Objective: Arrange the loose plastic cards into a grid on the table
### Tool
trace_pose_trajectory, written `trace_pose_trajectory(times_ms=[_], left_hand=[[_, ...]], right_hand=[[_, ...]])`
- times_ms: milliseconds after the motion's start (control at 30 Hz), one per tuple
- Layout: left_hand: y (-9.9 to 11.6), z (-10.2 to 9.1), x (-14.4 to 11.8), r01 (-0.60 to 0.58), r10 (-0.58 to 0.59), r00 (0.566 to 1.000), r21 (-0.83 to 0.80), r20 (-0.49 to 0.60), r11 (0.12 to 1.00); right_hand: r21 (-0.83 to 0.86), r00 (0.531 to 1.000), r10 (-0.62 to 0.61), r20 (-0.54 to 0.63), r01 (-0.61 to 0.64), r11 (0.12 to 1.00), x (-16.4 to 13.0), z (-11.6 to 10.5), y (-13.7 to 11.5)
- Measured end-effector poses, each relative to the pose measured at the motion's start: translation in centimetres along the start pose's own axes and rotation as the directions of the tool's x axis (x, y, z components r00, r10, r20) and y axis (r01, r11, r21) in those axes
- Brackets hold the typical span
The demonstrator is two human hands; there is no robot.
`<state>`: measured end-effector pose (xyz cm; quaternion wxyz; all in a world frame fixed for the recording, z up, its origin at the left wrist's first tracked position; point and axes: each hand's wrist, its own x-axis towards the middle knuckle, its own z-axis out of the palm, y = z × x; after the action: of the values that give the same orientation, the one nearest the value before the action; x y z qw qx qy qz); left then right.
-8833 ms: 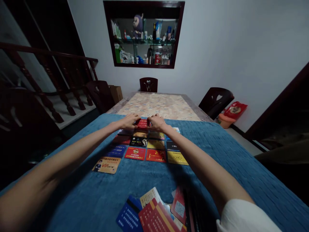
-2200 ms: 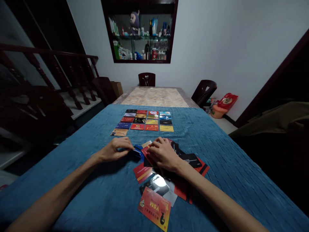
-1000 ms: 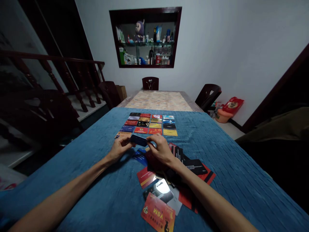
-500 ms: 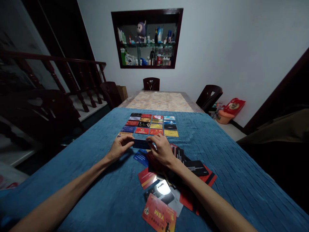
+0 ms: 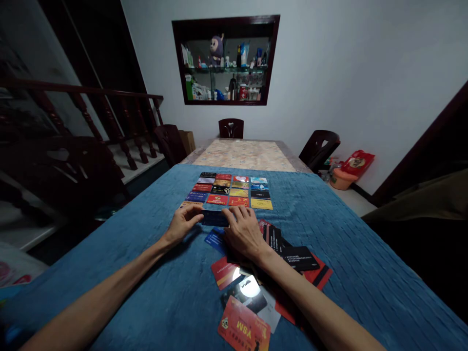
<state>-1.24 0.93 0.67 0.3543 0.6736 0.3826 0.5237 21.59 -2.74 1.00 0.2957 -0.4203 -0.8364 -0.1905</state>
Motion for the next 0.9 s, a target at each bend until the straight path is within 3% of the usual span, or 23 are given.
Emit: trace_pose_trajectory(times_ms=[267, 400, 600, 900], left_hand=[[-0.4, 0.2, -0.1, -0.001, 0.001, 1.0, -0.008, 0.018, 1.0], [-0.5, 0.3, -0.5, -0.103, 0.097, 0.994, 0.141, 0.05, 0.985], [-0.1, 0.1, -1.2, -0.356, 0.276, 0.929, 0.401, 0.245, 0.844], [-0.2, -0.2, -1.4, -0.473, 0.29, 0.874, 0.545, 0.39, 0.692]], right_hand=[[-0.046, 0.999, -0.01, -0.032, 0.009, 0.999, 0.0, 0.2, -0.1], [-0.071, 0.997, -0.048, -0.06, 0.044, 0.997, 0.0, 0.0, -0.1], [-0.072, 1.0, -0.029, -0.009, 0.028, 0.997, 0.1, -0.4, 0.4], [-0.06, 0.999, -0.041, 0.016, 0.042, 0.997, 0.0, -0.1, 0.7]])
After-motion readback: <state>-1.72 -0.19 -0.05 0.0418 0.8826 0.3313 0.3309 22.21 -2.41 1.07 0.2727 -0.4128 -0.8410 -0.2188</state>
